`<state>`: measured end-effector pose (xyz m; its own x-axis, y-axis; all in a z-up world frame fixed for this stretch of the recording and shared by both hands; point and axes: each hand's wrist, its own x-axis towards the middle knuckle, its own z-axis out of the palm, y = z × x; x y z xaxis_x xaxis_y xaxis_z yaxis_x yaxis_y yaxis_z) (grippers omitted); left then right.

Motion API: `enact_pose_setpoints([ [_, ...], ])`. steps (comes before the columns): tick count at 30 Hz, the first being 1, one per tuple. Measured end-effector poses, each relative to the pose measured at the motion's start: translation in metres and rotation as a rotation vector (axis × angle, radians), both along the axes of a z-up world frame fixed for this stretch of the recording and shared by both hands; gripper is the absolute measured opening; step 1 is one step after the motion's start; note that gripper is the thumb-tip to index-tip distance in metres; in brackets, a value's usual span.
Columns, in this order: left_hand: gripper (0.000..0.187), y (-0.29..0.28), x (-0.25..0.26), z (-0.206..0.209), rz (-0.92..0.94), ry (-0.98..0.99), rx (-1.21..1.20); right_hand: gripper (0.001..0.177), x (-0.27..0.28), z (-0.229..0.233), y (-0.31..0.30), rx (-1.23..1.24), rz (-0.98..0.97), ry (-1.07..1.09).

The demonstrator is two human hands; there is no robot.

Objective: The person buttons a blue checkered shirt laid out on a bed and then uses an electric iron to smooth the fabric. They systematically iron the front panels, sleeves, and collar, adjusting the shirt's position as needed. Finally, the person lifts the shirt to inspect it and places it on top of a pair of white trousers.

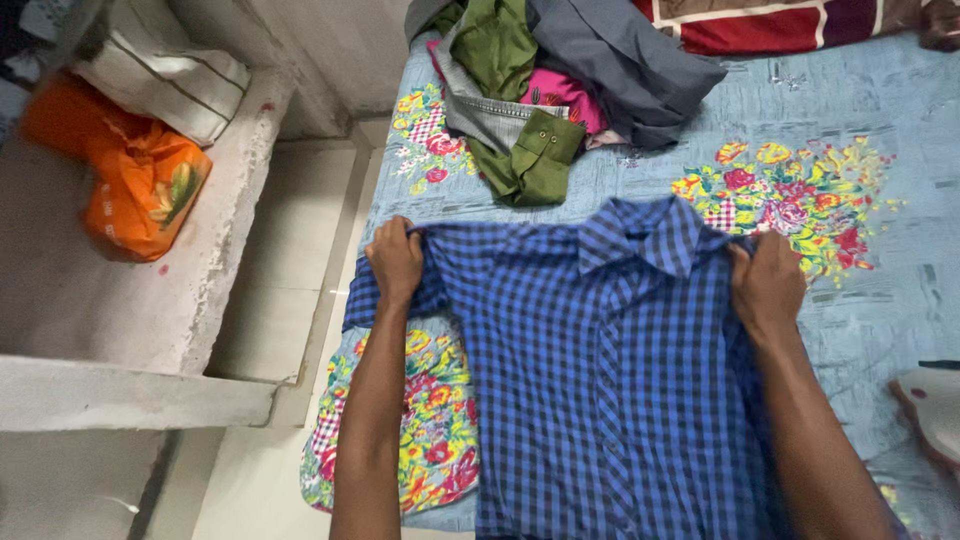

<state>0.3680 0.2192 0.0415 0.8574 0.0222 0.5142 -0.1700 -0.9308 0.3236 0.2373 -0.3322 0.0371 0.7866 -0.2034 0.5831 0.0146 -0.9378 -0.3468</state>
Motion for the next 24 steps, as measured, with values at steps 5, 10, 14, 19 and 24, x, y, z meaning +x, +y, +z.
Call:
enact_pose_setpoints([
  [5,0.027,-0.016,0.014,0.003,0.164,0.031,0.034,0.038,0.044,0.004,0.022,-0.108,-0.01,-0.016],
  [10,0.051,-0.052,-0.029,-0.004,0.109,-0.053,0.05,0.069,0.032,-0.014,0.035,-0.171,-0.023,0.206],
  [14,0.055,-0.069,-0.107,0.005,0.047,0.023,-0.143,0.075,-0.024,-0.013,0.018,-0.113,-0.063,0.25],
  [19,0.065,-0.073,-0.253,0.028,-0.003,0.633,-0.344,0.075,-0.138,-0.021,-0.038,-0.025,-0.236,0.55],
  [24,0.061,-0.077,-0.37,0.012,0.053,1.02,-0.186,0.04,-0.234,-0.056,-0.051,-0.084,-0.249,0.525],
])
